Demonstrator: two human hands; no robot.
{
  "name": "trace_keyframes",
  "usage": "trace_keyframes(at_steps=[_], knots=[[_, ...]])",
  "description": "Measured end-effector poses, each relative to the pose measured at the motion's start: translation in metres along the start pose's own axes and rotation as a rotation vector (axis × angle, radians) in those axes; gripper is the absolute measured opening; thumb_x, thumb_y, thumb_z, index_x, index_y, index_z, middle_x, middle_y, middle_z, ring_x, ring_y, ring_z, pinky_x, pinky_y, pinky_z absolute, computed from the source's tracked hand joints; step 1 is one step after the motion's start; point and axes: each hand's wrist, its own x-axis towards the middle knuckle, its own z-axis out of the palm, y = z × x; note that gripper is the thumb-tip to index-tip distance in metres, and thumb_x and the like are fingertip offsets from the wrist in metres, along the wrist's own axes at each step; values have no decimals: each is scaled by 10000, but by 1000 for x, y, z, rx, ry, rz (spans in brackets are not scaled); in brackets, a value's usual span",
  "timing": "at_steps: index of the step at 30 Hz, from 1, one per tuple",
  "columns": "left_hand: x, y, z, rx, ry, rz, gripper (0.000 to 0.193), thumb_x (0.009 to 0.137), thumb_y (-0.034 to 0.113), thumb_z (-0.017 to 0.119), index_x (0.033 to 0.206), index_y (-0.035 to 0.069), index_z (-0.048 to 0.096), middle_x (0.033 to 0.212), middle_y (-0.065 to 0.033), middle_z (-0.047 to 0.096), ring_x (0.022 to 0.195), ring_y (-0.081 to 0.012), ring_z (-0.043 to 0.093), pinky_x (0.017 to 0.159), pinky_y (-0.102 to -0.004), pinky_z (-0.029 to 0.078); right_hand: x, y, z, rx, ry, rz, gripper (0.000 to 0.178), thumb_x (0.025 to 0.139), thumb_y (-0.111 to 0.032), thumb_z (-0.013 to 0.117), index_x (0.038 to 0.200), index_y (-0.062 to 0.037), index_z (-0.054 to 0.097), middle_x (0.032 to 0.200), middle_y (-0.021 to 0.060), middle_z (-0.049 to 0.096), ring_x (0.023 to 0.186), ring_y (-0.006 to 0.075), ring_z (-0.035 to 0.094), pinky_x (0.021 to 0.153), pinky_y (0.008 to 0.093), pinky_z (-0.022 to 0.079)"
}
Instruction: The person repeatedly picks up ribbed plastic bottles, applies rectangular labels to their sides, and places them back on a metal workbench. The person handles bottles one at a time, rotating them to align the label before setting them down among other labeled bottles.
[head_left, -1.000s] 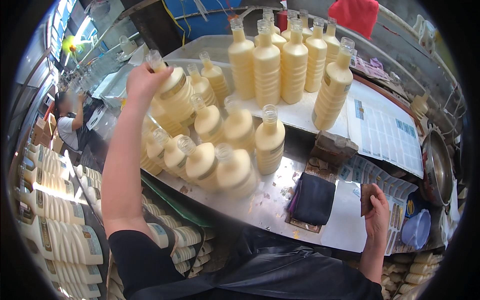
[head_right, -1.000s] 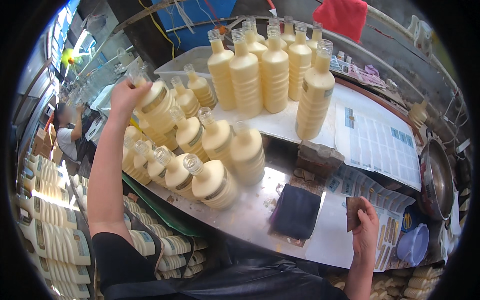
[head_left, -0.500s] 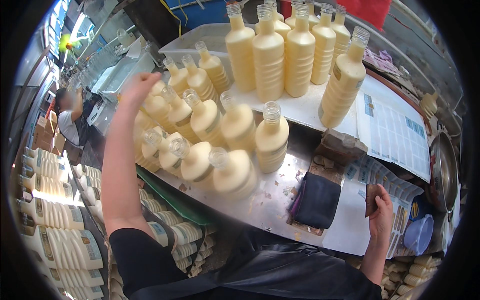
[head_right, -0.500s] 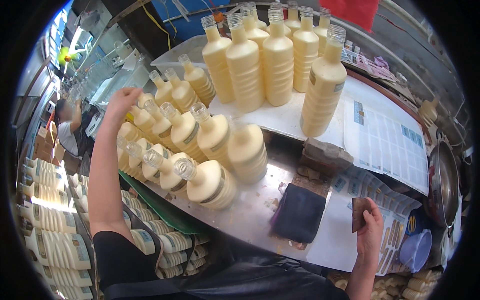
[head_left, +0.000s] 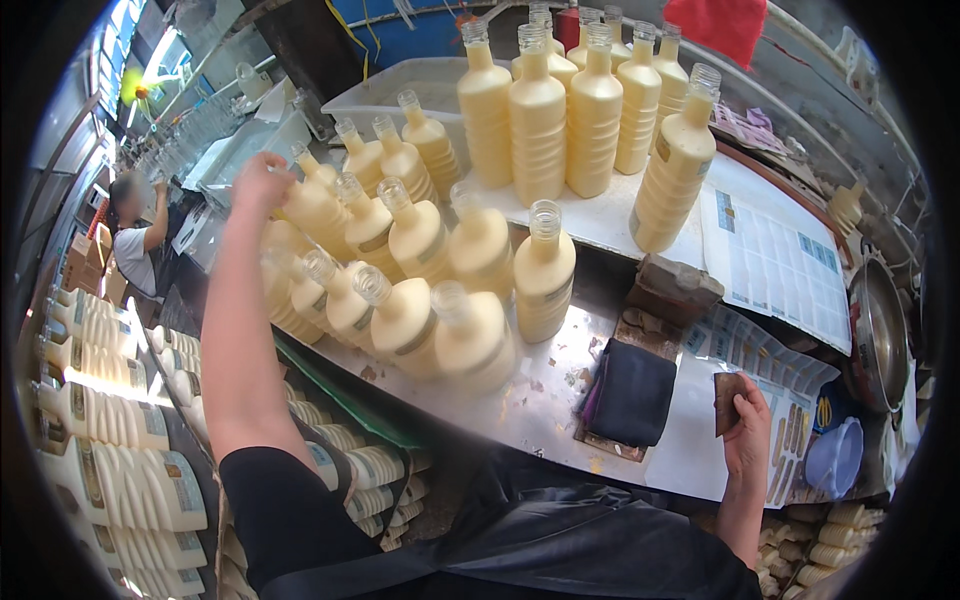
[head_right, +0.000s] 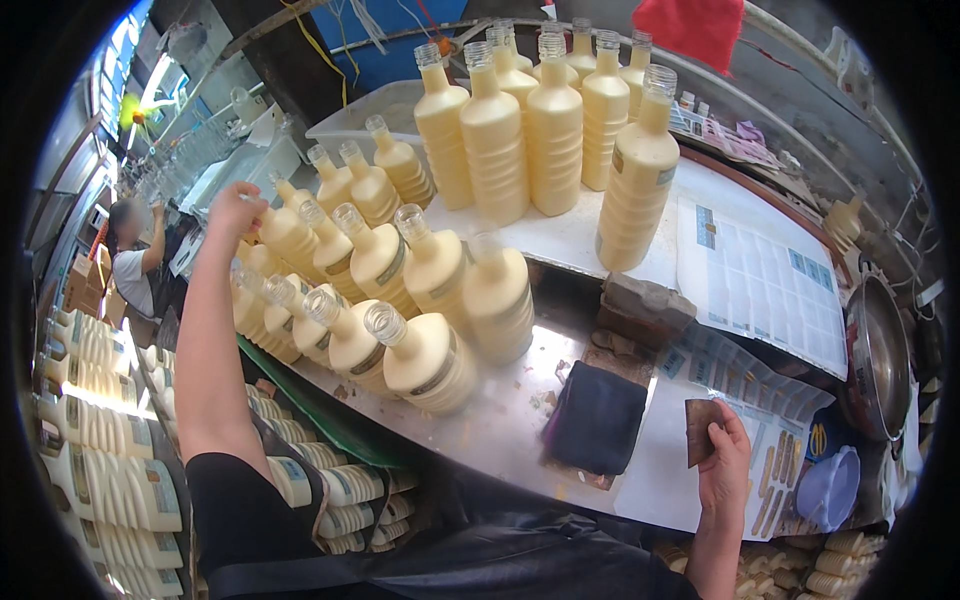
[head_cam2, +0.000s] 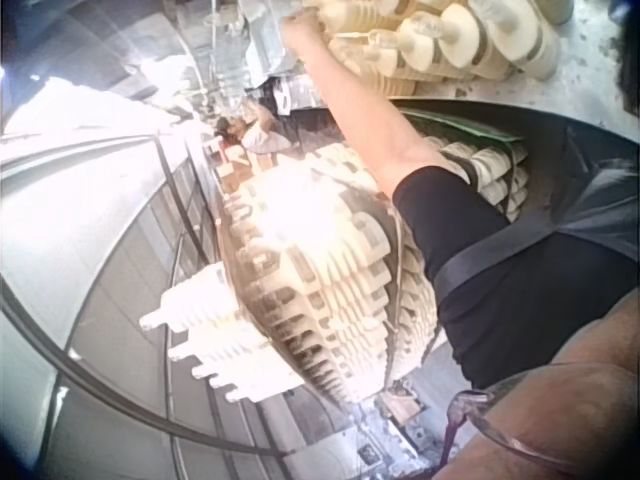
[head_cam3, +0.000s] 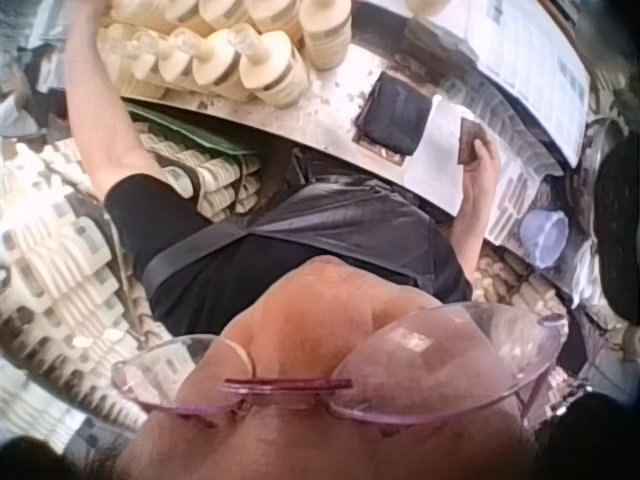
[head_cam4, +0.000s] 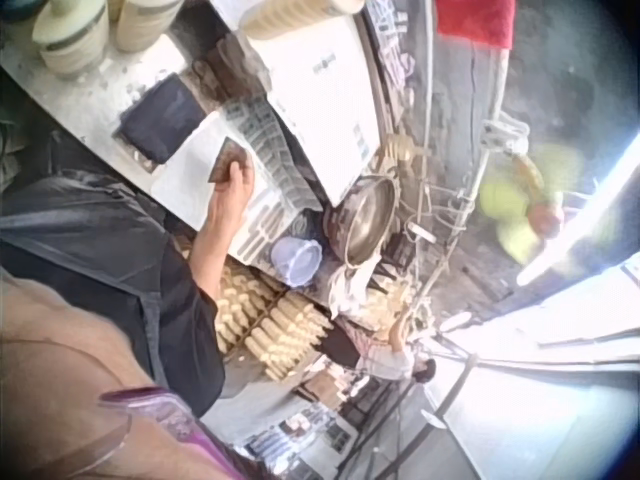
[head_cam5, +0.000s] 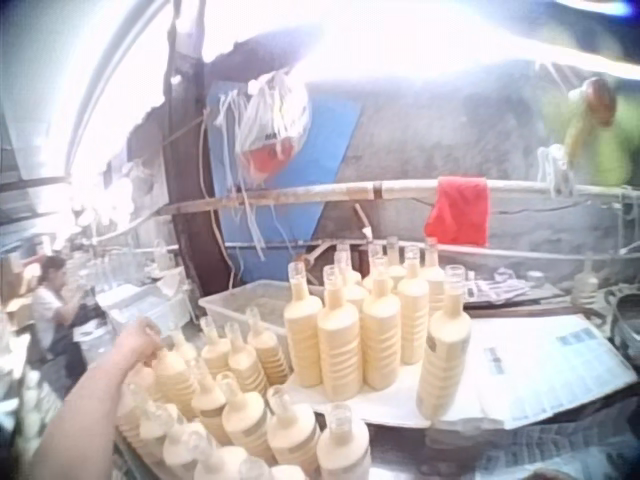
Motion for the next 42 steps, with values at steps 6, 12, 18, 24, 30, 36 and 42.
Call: trace_keyframes(at_steps=[6,12,18,24,30,36,42], knots=[[-48,83,-91,22,389,236,426,813,330,776,1165,94,728,803,-104,750,693,-165,722,703,-336,552,-4,0,4,23,-36,2,406,994,-8,542,1400,-1,541,1295,91,619,1172,195,631,1020,334,525],[-120,185,-150,-339,625,573,475,882,357,808,1265,96,706,960,-48,763,821,-109,684,782,-272,540,-13,-3,22,69,-164,29,403,925,39,559,1325,-9,581,1275,84,616,1165,207,620,1043,336,495],[-171,216,-163,-370,682,865,328,887,370,816,1092,114,812,1026,11,752,800,-35,571,701,-217,438,-23,-33,76,-431,-256,-161,224,945,-110,559,829,-1,716,1014,76,703,737,90,607,689,223,457],[-290,301,-40,-735,-40,776,327,855,212,842,1104,38,723,748,-17,706,653,-77,645,565,-213,463,-36,-69,108,-573,-452,-393,520,839,-153,767,1321,-65,590,1032,81,700,629,67,572,578,227,456],[-336,301,117,-693,-383,600,407,867,256,760,1183,7,697,849,-80,704,818,-184,693,775,-330,544,8,-29,99,-776,-452,-172,777,811,-280,817,1423,48,469,1285,166,656,1125,212,661,964,345,530],[-394,231,181,-1083,-840,345,837,936,200,639,1609,-20,190,1512,-213,443,1310,-296,542,1086,-386,457,31,0,86,-468,-345,87,681,878,-311,772,1358,90,503,1217,191,683,1085,192,674,941,331,533],[-405,223,176,-1193,-1069,56,793,948,186,647,1592,8,220,1442,-193,502,1266,-258,563,1055,-390,484,26,6,86,-352,-345,88,568,967,-296,691,1354,80,512,1223,164,682,1075,166,661,945,318,526]])
